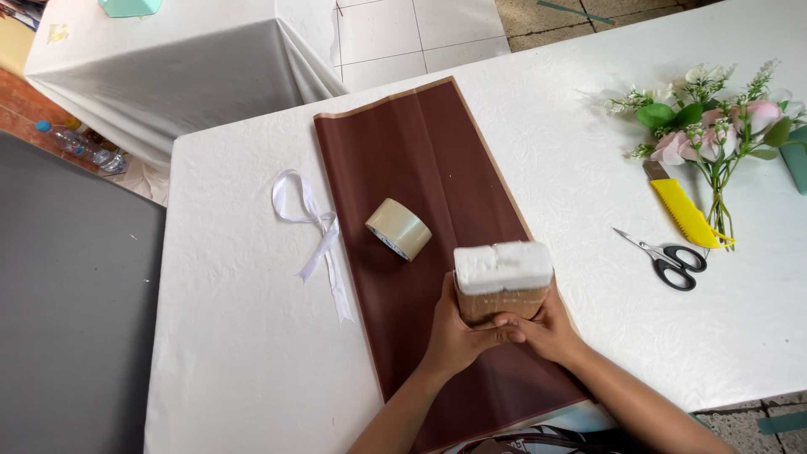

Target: Preparing a base for a bouquet by wrapping a foam block with cardboard and securing it with tape.

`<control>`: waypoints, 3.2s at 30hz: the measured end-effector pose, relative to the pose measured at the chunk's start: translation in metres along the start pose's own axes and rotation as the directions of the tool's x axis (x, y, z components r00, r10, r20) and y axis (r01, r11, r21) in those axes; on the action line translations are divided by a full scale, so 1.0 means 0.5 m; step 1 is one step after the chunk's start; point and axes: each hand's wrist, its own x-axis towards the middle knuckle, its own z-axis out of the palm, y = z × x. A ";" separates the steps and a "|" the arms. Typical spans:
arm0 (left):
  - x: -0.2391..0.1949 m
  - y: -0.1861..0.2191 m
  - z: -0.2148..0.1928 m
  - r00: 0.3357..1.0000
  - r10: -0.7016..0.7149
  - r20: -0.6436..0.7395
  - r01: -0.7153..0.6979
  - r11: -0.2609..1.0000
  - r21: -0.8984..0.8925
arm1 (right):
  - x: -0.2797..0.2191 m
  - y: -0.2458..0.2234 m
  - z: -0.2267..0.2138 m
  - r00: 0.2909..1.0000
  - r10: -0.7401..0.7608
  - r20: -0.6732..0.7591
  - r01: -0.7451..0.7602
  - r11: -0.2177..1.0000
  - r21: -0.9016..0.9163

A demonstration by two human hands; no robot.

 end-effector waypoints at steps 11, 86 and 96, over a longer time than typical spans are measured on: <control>0.018 -0.013 -0.033 0.910 0.413 0.023 -0.411 0.897 0.164 | 0.025 -0.026 0.006 0.917 -0.369 0.152 0.358 0.929 0.095; 0.117 0.005 -0.346 0.890 -0.070 -0.451 0.457 0.171 0.873 | 0.117 -0.223 0.044 0.730 0.670 -0.136 -0.681 0.730 -0.062; 0.140 -0.063 -0.435 0.831 0.281 -0.480 0.252 0.579 0.775 | 0.112 -0.186 0.041 0.710 0.702 -0.059 -0.704 0.707 -0.071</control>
